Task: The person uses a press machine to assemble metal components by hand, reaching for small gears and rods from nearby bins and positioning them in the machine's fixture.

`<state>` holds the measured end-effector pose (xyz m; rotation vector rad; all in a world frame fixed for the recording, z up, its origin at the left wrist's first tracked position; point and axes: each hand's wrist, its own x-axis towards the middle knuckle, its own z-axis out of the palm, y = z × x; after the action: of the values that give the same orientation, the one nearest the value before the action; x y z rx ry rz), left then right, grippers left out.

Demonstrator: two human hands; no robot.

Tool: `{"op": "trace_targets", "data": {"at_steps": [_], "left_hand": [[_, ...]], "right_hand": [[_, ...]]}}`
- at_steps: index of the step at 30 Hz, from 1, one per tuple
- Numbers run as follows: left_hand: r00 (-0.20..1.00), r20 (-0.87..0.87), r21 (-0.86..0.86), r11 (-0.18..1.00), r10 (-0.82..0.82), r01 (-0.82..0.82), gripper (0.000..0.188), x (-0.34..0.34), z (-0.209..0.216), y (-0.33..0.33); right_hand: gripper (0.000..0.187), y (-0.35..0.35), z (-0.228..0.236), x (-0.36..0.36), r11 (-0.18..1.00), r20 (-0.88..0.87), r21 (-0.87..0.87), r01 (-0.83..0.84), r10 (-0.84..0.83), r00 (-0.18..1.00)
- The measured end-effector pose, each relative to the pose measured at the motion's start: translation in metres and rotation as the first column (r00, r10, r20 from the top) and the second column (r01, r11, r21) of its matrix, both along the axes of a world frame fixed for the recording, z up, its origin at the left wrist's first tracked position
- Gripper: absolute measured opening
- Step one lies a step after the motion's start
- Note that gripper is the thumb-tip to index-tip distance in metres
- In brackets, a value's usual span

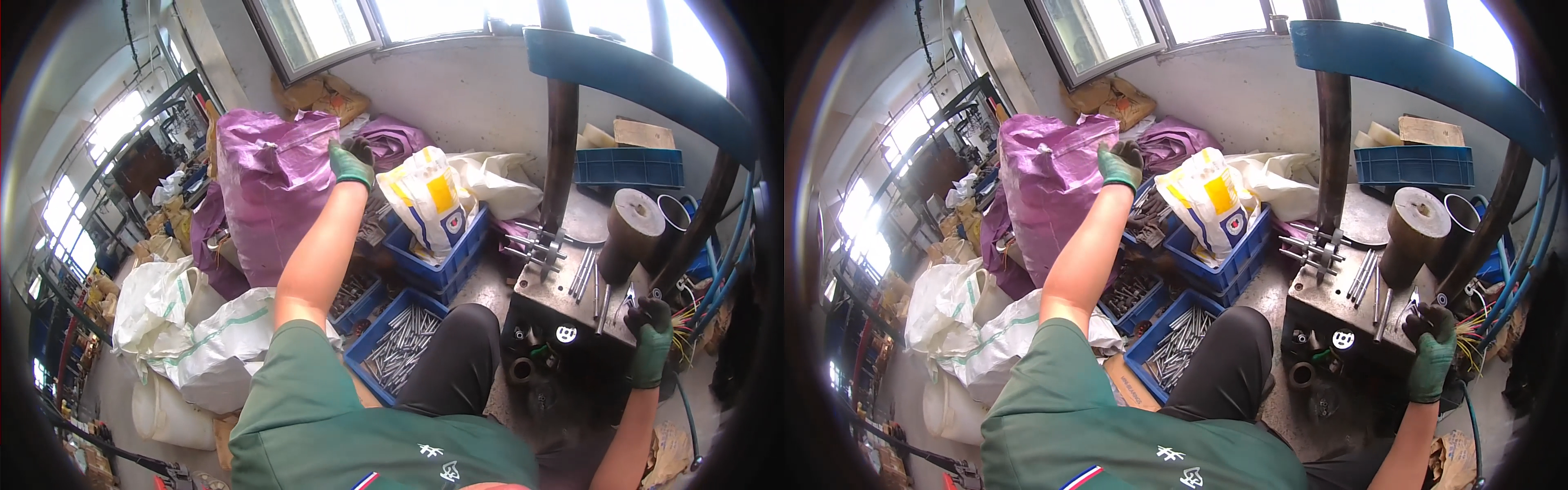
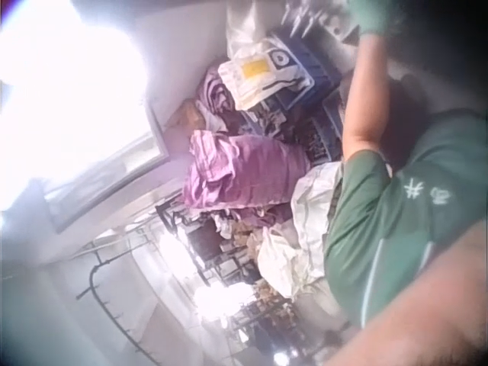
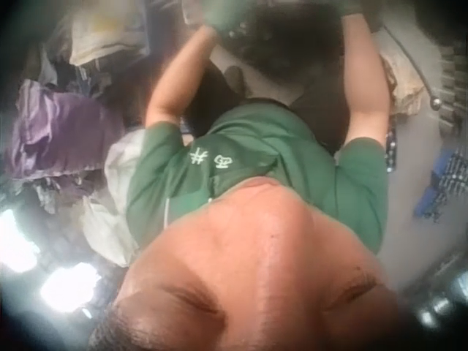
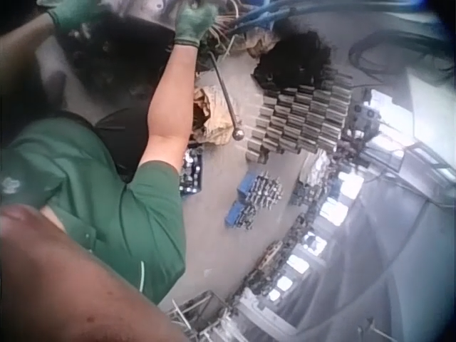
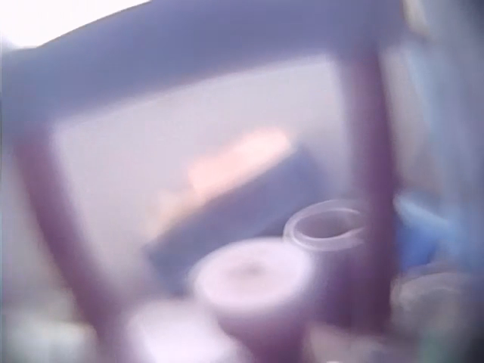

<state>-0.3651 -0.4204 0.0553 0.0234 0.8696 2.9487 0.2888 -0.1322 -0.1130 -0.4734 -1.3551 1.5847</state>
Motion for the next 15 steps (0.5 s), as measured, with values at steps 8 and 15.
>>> {"op": "trace_targets", "data": {"at_steps": [8, 15], "left_hand": [[0.529, 0.122, -0.587, 0.369, -0.840, 0.721, 0.035, 0.228, -0.127, 0.124], [0.227, -0.013, -0.943, 0.088, -0.974, 0.321, 0.033, 0.379, -0.182, 0.206]], "right_hand": [[0.032, 0.062, -0.008, 0.013, 0.798, 0.142, 0.504, 0.331, -0.455, 0.879], [0.030, 0.094, -0.018, 0.029, 0.522, 0.147, 0.741, 0.423, -0.740, 0.656]]}}
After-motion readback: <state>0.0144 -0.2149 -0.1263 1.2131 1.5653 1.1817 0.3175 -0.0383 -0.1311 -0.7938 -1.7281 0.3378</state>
